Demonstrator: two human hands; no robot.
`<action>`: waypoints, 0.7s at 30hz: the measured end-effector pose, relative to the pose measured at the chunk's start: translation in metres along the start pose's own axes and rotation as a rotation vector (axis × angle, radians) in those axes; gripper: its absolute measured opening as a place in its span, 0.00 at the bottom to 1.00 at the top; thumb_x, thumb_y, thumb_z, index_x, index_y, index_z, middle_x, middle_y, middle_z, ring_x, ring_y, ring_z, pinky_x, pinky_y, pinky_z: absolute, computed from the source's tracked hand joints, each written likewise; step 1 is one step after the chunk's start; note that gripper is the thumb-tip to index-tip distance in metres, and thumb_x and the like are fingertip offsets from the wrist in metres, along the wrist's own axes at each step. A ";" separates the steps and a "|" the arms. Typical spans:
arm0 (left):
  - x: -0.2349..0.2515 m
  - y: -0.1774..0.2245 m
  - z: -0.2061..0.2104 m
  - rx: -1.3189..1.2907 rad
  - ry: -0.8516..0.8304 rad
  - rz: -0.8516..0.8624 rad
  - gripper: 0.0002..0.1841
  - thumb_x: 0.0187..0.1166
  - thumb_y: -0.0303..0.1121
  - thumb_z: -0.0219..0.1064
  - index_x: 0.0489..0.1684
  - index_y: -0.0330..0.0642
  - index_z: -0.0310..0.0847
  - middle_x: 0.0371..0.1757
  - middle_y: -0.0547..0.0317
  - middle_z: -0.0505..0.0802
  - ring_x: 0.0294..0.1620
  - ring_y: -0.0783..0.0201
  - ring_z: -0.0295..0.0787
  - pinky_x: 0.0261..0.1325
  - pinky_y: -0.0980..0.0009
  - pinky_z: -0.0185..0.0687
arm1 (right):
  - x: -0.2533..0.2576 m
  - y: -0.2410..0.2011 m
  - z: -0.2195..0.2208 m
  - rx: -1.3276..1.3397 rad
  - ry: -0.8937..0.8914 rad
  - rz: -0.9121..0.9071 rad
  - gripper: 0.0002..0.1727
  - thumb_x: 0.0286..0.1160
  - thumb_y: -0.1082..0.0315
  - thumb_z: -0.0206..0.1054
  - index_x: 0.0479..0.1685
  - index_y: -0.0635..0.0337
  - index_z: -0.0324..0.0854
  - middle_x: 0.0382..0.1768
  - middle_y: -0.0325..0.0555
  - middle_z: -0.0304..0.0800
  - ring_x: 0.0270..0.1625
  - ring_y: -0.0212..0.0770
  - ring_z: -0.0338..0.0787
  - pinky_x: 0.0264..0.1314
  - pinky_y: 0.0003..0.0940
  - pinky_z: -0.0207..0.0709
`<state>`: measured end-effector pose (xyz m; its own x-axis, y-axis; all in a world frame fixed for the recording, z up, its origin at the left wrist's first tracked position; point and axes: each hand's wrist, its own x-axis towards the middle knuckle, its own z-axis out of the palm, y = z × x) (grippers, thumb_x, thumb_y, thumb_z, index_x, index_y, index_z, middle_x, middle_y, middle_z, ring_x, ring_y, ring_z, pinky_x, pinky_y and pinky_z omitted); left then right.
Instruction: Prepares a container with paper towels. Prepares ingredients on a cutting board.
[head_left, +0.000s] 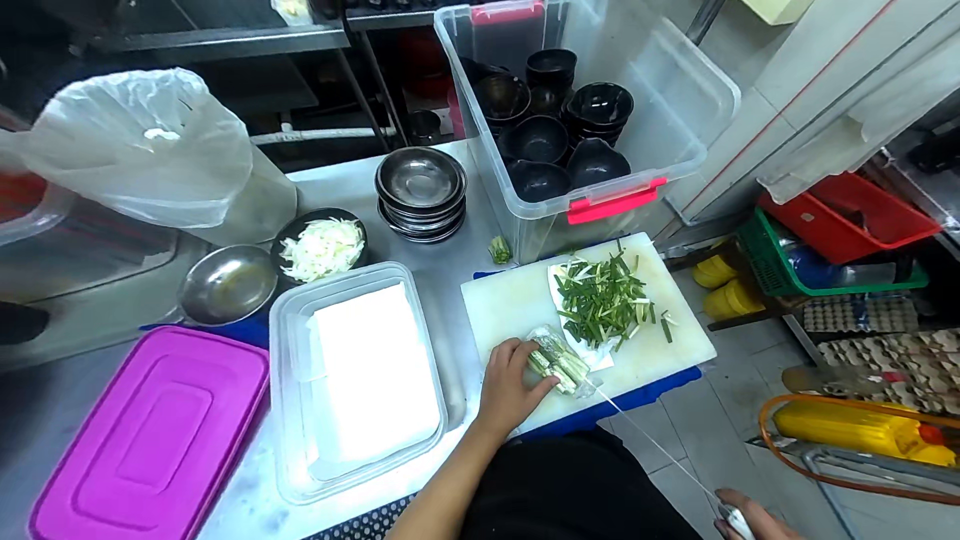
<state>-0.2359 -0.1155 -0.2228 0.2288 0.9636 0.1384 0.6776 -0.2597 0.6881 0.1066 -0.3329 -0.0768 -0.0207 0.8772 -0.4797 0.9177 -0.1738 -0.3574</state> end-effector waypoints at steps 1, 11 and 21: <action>0.002 0.003 -0.002 -0.013 -0.022 -0.017 0.35 0.66 0.69 0.72 0.67 0.58 0.83 0.64 0.57 0.84 0.69 0.57 0.79 0.69 0.56 0.80 | 0.005 -0.003 0.003 0.030 0.036 -0.012 0.26 0.89 0.52 0.59 0.74 0.62 0.76 0.46 0.63 0.93 0.42 0.62 0.94 0.43 0.64 0.86; 0.009 0.045 -0.001 0.154 -0.109 -0.153 0.28 0.61 0.72 0.70 0.48 0.62 0.89 0.75 0.51 0.78 0.76 0.44 0.71 0.63 0.45 0.76 | 0.054 -0.038 0.030 0.294 0.207 -0.106 0.25 0.83 0.57 0.67 0.70 0.66 0.78 0.40 0.57 0.94 0.36 0.50 0.94 0.41 0.52 0.88; -0.003 0.039 -0.013 0.059 -0.195 -0.132 0.15 0.64 0.52 0.70 0.48 0.66 0.89 0.84 0.60 0.72 0.85 0.48 0.63 0.74 0.45 0.73 | 0.132 -0.084 0.041 0.326 0.312 -0.164 0.26 0.82 0.48 0.63 0.71 0.54 0.80 0.39 0.42 0.93 0.35 0.37 0.92 0.38 0.42 0.89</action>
<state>-0.2192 -0.1282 -0.1875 0.2627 0.9603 -0.0942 0.7488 -0.1413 0.6475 0.0103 -0.2214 -0.1431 0.0108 0.9886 -0.1504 0.7388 -0.1092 -0.6650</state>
